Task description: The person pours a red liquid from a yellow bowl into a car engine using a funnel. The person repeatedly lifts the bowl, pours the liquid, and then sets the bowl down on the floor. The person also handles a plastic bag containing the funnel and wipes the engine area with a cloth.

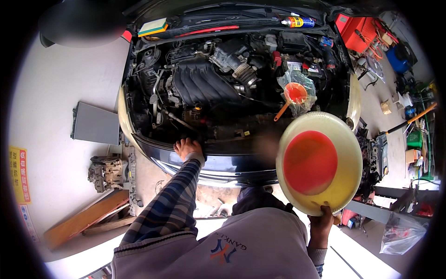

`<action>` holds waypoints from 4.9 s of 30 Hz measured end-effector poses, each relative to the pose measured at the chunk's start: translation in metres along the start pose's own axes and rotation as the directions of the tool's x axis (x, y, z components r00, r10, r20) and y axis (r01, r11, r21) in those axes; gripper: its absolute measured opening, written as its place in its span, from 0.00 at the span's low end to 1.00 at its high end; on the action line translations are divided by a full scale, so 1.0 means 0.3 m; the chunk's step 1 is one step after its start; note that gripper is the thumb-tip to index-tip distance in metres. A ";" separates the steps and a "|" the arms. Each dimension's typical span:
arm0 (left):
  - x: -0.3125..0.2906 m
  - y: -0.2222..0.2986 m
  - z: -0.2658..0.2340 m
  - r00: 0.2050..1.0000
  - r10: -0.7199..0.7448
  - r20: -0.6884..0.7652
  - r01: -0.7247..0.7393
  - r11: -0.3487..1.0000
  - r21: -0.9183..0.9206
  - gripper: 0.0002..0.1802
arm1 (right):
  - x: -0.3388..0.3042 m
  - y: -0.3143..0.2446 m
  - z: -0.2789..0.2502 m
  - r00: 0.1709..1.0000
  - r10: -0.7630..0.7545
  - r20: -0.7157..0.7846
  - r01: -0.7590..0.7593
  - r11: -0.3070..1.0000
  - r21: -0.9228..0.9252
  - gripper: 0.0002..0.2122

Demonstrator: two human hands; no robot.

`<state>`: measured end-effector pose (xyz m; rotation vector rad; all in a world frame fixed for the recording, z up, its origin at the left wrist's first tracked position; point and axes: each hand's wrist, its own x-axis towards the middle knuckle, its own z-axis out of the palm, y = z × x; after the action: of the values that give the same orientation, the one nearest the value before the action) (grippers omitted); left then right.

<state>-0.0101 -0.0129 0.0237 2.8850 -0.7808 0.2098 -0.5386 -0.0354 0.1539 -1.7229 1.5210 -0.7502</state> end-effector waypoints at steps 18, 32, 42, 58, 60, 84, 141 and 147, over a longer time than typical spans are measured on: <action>0.003 -0.046 0.032 0.999 -0.006 -0.050 0.005 1.000 -0.012 0.15 | 0.053 -0.119 0.009 0.913 0.370 0.173 -0.404 0.881 0.246 0.18; 0.009 -0.045 0.033 0.999 -0.003 -0.044 0.002 1.000 -0.012 0.15 | 0.049 -0.056 0.014 0.833 0.523 0.181 -0.497 0.561 0.662 0.20; 0.006 -0.051 0.043 0.997 0.013 -0.081 -0.017 0.999 -0.051 0.14 | 0.046 -0.030 0.002 0.835 0.520 0.178 -0.485 0.546 0.683 0.21; 0.011 -0.047 0.033 0.999 -0.029 -0.023 0.028 0.999 -0.024 0.15 | 0.044 -0.012 0.016 0.839 0.518 0.166 -0.461 0.516 0.722 0.15; 0.009 -0.051 0.035 0.999 -0.028 -0.017 0.028 0.999 -0.023 0.15 | 0.050 -0.063 0.013 0.816 0.551 0.174 -0.460 0.437 0.773 0.16; 0.005 -0.036 0.012 1.000 0.009 -0.026 -0.009 1.000 -0.007 0.15 | 0.043 -0.118 0.008 0.916 0.393 0.079 -0.387 0.814 0.433 0.09; -0.003 -0.116 -0.006 0.998 -0.050 0.023 0.055 0.926 -0.374 0.15 | 0.119 -0.158 -0.012 0.638 0.679 0.363 -0.719 0.358 0.595 0.11; 0.007 -0.119 -0.011 0.999 -0.028 0.035 0.038 0.939 -0.341 0.16 | 0.100 -0.203 0.024 0.670 0.669 0.322 -0.674 0.366 0.642 0.12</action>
<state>0.0095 0.0171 0.0236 2.5743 -0.6944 0.0230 -0.4934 -0.0606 0.1985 -0.3931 1.4472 -0.7273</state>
